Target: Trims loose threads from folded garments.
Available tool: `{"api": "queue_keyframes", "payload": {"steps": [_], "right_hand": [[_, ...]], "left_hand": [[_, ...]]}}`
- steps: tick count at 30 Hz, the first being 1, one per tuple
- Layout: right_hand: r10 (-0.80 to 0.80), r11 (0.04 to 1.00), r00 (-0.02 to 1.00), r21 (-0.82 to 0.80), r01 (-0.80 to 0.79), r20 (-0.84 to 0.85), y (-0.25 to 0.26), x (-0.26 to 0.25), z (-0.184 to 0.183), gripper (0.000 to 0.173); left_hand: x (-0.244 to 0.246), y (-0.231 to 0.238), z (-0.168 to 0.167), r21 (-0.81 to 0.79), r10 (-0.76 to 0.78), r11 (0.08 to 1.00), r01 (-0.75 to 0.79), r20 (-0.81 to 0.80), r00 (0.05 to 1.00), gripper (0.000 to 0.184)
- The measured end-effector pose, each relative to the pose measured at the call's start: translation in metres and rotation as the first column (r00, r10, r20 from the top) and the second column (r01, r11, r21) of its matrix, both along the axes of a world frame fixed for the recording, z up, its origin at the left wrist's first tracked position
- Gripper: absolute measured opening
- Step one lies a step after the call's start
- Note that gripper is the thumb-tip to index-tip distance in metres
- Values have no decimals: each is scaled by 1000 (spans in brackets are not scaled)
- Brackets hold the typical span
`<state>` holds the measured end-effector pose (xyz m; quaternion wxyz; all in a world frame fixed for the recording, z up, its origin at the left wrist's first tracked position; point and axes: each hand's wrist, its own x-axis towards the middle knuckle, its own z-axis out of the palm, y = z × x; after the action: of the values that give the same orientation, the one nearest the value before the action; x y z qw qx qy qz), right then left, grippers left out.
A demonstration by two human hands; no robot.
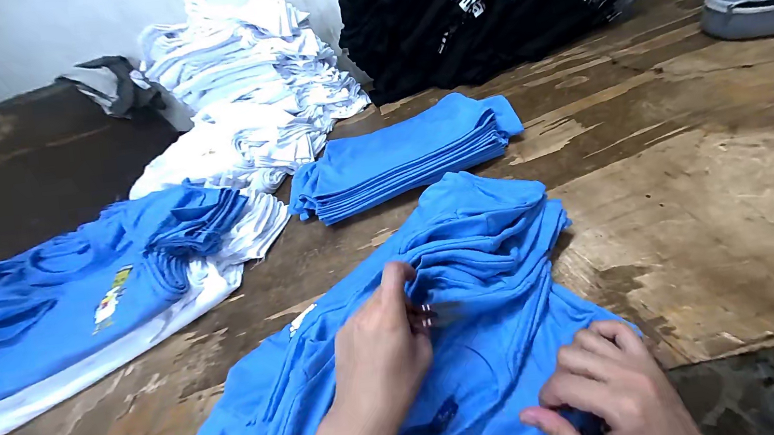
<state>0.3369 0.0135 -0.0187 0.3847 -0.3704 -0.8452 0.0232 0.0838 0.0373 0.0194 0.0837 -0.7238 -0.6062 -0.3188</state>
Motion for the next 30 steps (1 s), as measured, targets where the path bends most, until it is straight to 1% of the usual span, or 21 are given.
{"api": "queue_keyframes", "payload": {"steps": [1, 2, 4, 5, 7, 9, 12, 15, 17, 18, 19, 20, 21, 22, 23, 24, 25, 26, 27, 29, 30], "right_hand": [[-21, 999, 1000, -32, 20, -6, -2, 0, 5, 45], [-66, 997, 997, -38, 65, -27, -4, -2, 9, 48], [-171, 985, 984, 0, 171, -53, -7, -11, 7, 47], [-209, 977, 976, 21, 211, -52, -7, -16, 3, 41], [-230, 971, 969, 51, 235, -92, -6, -22, -9, 25], [-215, 973, 964, 46, 225, -154, -8, -21, -15, 21], [-189, 979, 956, 36, 202, -224, -10, -21, -15, 20], [-153, 986, 966, 39, 165, -208, -10, -21, -14, 21], [-184, 982, 971, 17, 188, -152, -12, -21, -12, 28], [-220, 975, 966, 2, 223, -133, -14, -22, -10, 35], [-266, 963, 956, -5, 268, -124, -15, -26, -8, 45], [-316, 948, 942, -6, 317, -113, -15, -33, -5, 57], [-359, 933, 929, -8, 360, -94, -15, -41, -2, 69], [-395, 918, 915, -4, 396, -75, -13, -51, 1, 76], [-427, 904, 903, 11, 428, -55, -9, -60, 1, 77], [-453, 890, 891, 42, 454, -37, -3, -67, -1, 71], [-455, 888, 890, 62, 456, -30, 3, -71, -3, 55], [-420, 905, 906, 47, 422, -47, 6, -72, -4, 35], [-347, 937, 934, -1, 348, -90, 7, -71, -4, 24], [-156, 984, 960, -124, 130, -234, 7, -62, -5, 36], [-111, 988, 945, -134, 72, -307, 9, -57, -8, 33]], "left_hand": [[0, 10, -5, 97, 1, 995, 5, -63, 998, 33], [-1, 19, -10, 128, -67, 988, 81, -110, 992, 24], [-1, 27, -18, 76, -245, 962, 261, -170, 954, 17], [0, 25, -19, 38, -307, 948, 317, -166, 937, 18], [-2, 15, -14, -23, -423, 906, 423, -93, 901, 24], [-6, 7, -10, 9, -509, 860, 510, -54, 859, 22], [-2, -1, -13, 25, -579, 813, 581, -62, 813, 19], [7, 0, -17, 36, -581, 811, 584, -62, 811, 18], [5, 3, -15, 4, -568, 823, 569, -11, 823, 18], [2, 5, -13, -47, -559, 827, 560, 27, 829, 21], [-2, 9, -13, -109, -544, 830, 547, 60, 837, 29], [-4, 14, -14, -150, -534, 826, 543, 98, 840, 31], [-5, 18, -16, -162, -536, 817, 554, 140, 832, 23], [-6, 22, -16, -169, -554, 796, 581, 183, 813, 19], [-8, 26, -14, -187, -584, 760, 622, 223, 781, 20], [-10, 29, -10, -210, -617, 712, 670, 269, 739, 21], [-12, 31, -6, -232, -636, 666, 709, 320, 702, 21], [-14, 31, -3, -246, -625, 646, 723, 374, 685, 20], [-13, 31, 0, -260, -584, 650, 714, 430, 689, 17], [-8, 28, 3, -310, -435, 705, 638, 522, 734, 10], [-4, 28, 4, -334, -369, 729, 598, 545, 753, 9]]}}
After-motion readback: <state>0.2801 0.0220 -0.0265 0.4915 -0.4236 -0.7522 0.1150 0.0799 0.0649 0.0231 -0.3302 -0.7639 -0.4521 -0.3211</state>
